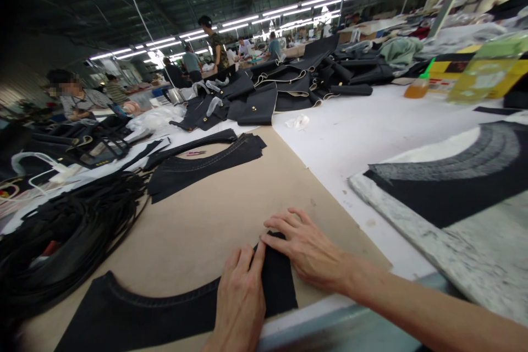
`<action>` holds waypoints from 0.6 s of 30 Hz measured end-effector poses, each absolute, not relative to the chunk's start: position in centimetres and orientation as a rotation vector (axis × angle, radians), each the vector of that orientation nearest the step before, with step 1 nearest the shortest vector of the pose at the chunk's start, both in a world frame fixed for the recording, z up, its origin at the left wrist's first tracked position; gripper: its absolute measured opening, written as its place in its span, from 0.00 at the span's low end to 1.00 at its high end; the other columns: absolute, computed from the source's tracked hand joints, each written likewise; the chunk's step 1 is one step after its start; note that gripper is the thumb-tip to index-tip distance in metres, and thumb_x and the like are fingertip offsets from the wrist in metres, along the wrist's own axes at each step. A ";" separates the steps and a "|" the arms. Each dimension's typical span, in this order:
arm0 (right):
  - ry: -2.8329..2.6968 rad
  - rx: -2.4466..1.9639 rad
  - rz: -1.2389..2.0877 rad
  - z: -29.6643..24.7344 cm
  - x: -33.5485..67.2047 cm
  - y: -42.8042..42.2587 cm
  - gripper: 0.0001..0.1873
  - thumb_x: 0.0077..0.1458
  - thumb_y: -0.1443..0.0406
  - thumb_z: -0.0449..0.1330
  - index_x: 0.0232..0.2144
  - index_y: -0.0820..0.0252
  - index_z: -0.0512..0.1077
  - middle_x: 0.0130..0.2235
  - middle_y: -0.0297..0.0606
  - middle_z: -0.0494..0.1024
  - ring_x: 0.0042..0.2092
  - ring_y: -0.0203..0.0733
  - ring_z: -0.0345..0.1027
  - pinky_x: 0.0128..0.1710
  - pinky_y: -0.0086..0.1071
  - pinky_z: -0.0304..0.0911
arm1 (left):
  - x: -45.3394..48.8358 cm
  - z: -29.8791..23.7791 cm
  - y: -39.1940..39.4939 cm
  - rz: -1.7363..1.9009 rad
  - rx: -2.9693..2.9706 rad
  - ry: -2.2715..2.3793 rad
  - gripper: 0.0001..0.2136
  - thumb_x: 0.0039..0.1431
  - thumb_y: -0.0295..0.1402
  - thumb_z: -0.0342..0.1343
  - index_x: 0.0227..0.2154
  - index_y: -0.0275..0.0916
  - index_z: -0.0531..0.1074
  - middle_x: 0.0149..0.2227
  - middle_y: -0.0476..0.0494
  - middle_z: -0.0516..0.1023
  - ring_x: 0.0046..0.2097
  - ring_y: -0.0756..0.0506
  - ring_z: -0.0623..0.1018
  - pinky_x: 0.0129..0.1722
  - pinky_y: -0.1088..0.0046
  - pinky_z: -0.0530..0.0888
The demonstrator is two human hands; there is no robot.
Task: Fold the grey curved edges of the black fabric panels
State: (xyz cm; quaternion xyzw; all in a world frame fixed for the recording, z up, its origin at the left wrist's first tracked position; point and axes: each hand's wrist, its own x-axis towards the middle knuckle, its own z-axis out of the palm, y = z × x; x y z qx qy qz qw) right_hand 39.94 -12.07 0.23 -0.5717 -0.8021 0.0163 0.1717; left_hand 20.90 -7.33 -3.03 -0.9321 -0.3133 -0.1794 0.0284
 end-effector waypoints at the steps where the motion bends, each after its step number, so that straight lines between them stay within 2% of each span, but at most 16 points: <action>1: -2.281 -1.638 0.043 0.1 39.9 -12.2 0.28 0.53 0.75 0.49 0.55 0.51 0.66 0.55 0.43 0.69 0.59 0.46 0.56 0.61 0.53 0.43 | 20.8 -3.1 -7.4 -0.565 -2.883 -0.971 0.26 0.53 0.16 0.46 0.56 0.33 0.64 0.42 0.41 0.73 0.43 0.43 0.71 0.45 0.65 0.72; 10: -2.293 -1.726 0.027 -0.3 40.2 -12.6 0.27 0.58 0.74 0.46 0.57 0.50 0.64 0.56 0.40 0.68 0.61 0.47 0.52 0.62 0.59 0.38 | 20.6 -3.3 -7.9 -0.649 -2.860 -0.962 0.24 0.51 0.15 0.47 0.52 0.29 0.68 0.40 0.41 0.74 0.42 0.43 0.72 0.43 0.64 0.73; 15: -2.223 -1.836 -0.007 -0.3 40.7 -12.9 0.34 0.50 0.78 0.46 0.57 0.51 0.63 0.56 0.43 0.68 0.61 0.49 0.53 0.61 0.63 0.37 | 20.7 -3.0 -7.8 -0.634 -2.846 -0.935 0.25 0.50 0.15 0.47 0.52 0.29 0.68 0.42 0.40 0.75 0.43 0.42 0.73 0.44 0.62 0.74; 18: -2.154 -1.877 -0.044 -0.4 40.6 -12.9 0.35 0.49 0.79 0.46 0.59 0.54 0.62 0.57 0.44 0.67 0.61 0.48 0.54 0.62 0.59 0.40 | 20.6 -2.8 -7.9 -0.626 -2.839 -0.941 0.25 0.49 0.15 0.48 0.52 0.29 0.68 0.41 0.39 0.76 0.43 0.42 0.74 0.44 0.63 0.76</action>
